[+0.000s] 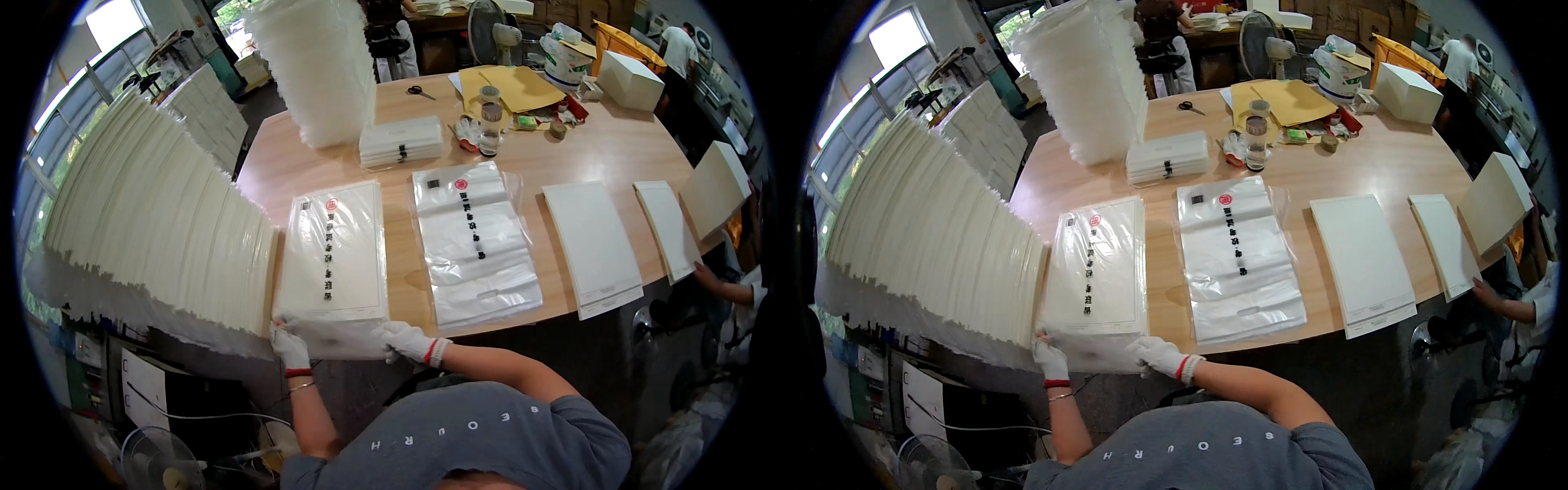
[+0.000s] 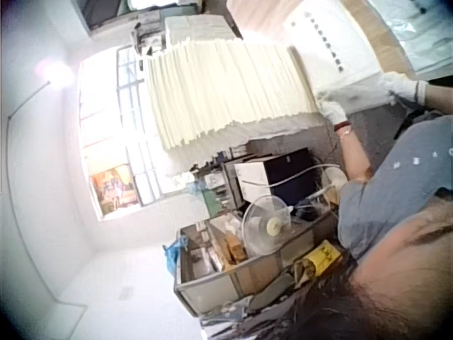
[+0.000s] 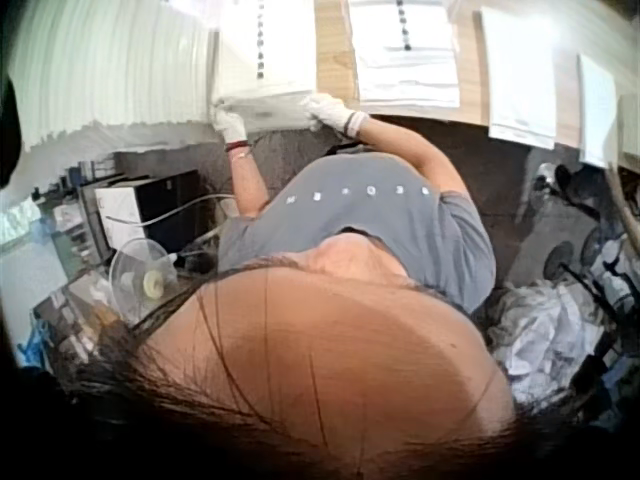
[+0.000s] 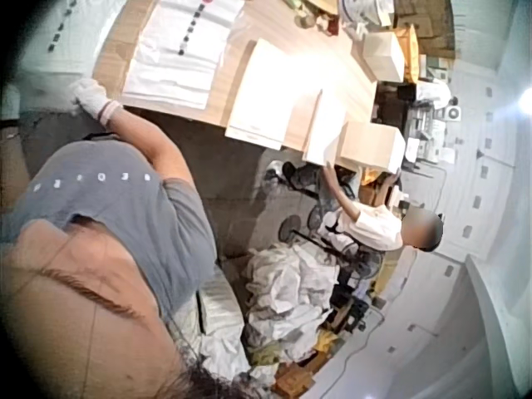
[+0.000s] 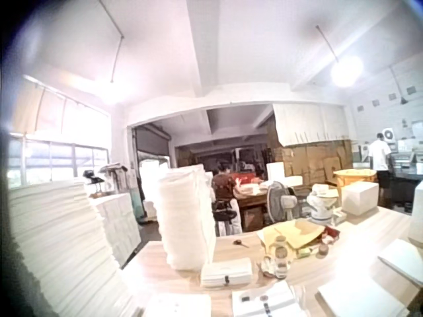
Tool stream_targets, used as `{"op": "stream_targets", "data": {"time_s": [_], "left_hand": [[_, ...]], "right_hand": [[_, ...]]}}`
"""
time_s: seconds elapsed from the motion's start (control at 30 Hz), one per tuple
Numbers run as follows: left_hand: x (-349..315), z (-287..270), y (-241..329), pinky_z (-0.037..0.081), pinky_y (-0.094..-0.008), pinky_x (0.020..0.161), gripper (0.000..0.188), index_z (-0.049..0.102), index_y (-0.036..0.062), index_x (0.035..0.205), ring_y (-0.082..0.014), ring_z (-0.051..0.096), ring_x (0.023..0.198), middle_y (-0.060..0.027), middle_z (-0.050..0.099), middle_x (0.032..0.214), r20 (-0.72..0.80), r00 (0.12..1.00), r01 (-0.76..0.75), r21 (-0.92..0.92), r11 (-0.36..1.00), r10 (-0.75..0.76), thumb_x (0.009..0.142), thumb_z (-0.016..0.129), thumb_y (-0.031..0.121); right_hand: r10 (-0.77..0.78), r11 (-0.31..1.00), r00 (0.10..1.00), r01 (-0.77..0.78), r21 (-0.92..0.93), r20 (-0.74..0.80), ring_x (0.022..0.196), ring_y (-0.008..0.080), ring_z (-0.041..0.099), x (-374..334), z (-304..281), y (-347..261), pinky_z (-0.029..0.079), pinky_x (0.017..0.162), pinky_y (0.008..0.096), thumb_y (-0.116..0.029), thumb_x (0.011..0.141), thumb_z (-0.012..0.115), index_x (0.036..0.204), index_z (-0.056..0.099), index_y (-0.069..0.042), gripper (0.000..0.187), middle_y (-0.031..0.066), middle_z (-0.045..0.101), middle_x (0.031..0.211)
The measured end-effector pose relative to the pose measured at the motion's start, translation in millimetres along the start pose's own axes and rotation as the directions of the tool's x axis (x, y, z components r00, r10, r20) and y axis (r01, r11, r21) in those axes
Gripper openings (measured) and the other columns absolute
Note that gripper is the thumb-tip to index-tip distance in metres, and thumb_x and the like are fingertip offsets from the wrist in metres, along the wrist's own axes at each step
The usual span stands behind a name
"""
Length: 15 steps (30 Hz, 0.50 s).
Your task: The person repeatedly picks up stacks of white paper, places them into clear plastic sleeves, and sets the packaged items aside on the table. The process is continuous and repetitive throughout the clip.
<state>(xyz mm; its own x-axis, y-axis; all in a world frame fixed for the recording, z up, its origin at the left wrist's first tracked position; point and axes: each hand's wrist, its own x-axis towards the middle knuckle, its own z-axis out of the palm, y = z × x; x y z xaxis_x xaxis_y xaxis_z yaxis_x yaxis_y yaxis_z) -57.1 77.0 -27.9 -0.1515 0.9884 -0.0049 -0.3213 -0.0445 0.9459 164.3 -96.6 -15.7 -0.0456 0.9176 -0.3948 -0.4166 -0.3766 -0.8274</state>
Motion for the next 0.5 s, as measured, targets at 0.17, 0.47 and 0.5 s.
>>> {"op": "stream_targets", "data": {"time_s": [0.17, 0.47, 0.5], "left_hand": [[-28, -70, -52, 0.041, -0.0321, 0.079, 0.027, 0.053, 0.0051, 0.108, -0.0181, 0.049, 0.09, -0.0061, 0.053, 0.106, -0.271, 0.932, 0.239, -0.037, 0.97, -0.24, 0.084, 0.048, 0.017], [-187, 180, -62, 0.046, -0.0372, 0.071, 0.019, 0.056, 0.0019, 0.092, -0.0342, 0.056, 0.083, -0.0183, 0.055, 0.094, 0.929, 0.361, -0.676, 0.2, 0.71, 0.082, 0.073, 0.059, 0.002], [-187, 218, -68, 0.046, -0.0392, 0.078, 0.036, 0.054, 0.0021, 0.107, -0.0356, 0.055, 0.092, -0.0198, 0.054, 0.106, 0.882, 0.423, -0.698, 0.17, 0.696, 0.209, 0.073, 0.063, 0.01]], "right_hand": [[-0.083, 0.997, 0.99, 0.083, -0.007, -0.117, 0.061, 0.0119, 0.054, -17, -15, 11, 0.049, 0.057, 0.0249, -0.026, 0.091, 0.045, 0.099, 0.05, -0.003, 0.025, 0.0047, 0.055, 0.075], [0.002, 0.994, 0.813, 0.06, 0.086, -0.583, 0.072, 0.0166, 0.06, -145, -139, 39, 0.052, 0.064, 0.0296, -0.024, 0.091, 0.048, 0.111, 0.048, -0.002, 0.03, 0.0103, 0.059, 0.09], [-0.012, 0.993, 0.789, 0.08, 0.084, -0.614, 0.072, 0.0165, 0.06, -157, -145, 39, 0.052, 0.064, 0.0301, -0.024, 0.091, 0.048, 0.114, 0.046, -0.001, 0.032, 0.0105, 0.058, 0.09]]}}
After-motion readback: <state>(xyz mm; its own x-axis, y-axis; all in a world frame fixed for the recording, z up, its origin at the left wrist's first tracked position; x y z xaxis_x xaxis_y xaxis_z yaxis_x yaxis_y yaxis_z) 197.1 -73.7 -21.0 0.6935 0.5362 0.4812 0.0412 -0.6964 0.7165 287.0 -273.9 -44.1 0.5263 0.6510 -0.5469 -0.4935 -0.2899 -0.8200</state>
